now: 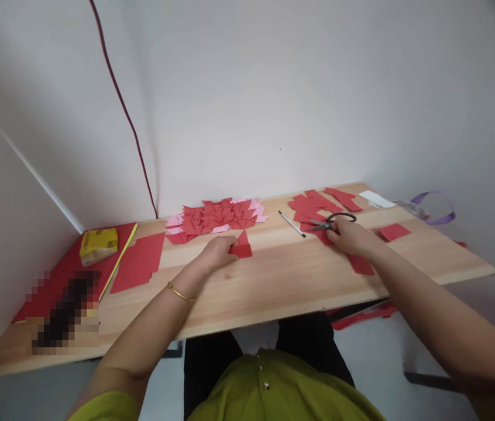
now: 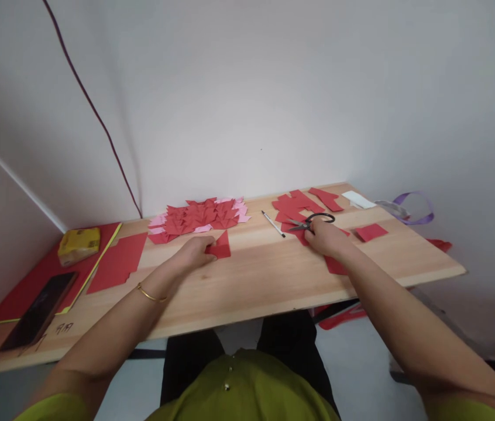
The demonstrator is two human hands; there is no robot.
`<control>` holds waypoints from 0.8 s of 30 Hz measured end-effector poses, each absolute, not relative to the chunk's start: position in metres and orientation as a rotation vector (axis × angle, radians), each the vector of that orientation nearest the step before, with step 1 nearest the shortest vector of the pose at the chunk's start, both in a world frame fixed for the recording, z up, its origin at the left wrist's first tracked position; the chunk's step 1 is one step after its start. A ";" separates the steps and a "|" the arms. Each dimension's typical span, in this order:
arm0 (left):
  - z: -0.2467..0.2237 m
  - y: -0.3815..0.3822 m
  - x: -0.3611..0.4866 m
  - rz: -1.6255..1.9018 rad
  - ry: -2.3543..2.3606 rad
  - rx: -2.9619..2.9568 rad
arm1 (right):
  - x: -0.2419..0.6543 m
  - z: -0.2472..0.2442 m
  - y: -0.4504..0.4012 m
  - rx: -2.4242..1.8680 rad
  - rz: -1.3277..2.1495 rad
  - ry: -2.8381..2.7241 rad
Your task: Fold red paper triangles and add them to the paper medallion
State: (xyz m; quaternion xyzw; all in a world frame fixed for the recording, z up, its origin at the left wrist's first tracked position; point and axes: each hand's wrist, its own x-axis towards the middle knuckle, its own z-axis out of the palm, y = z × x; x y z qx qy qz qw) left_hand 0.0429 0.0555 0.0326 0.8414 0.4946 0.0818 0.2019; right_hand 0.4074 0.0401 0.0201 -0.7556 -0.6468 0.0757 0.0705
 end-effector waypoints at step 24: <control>0.014 0.056 0.027 0.473 1.355 2.382 | 0.282 0.013 0.041 -1.351 0.221 -2.638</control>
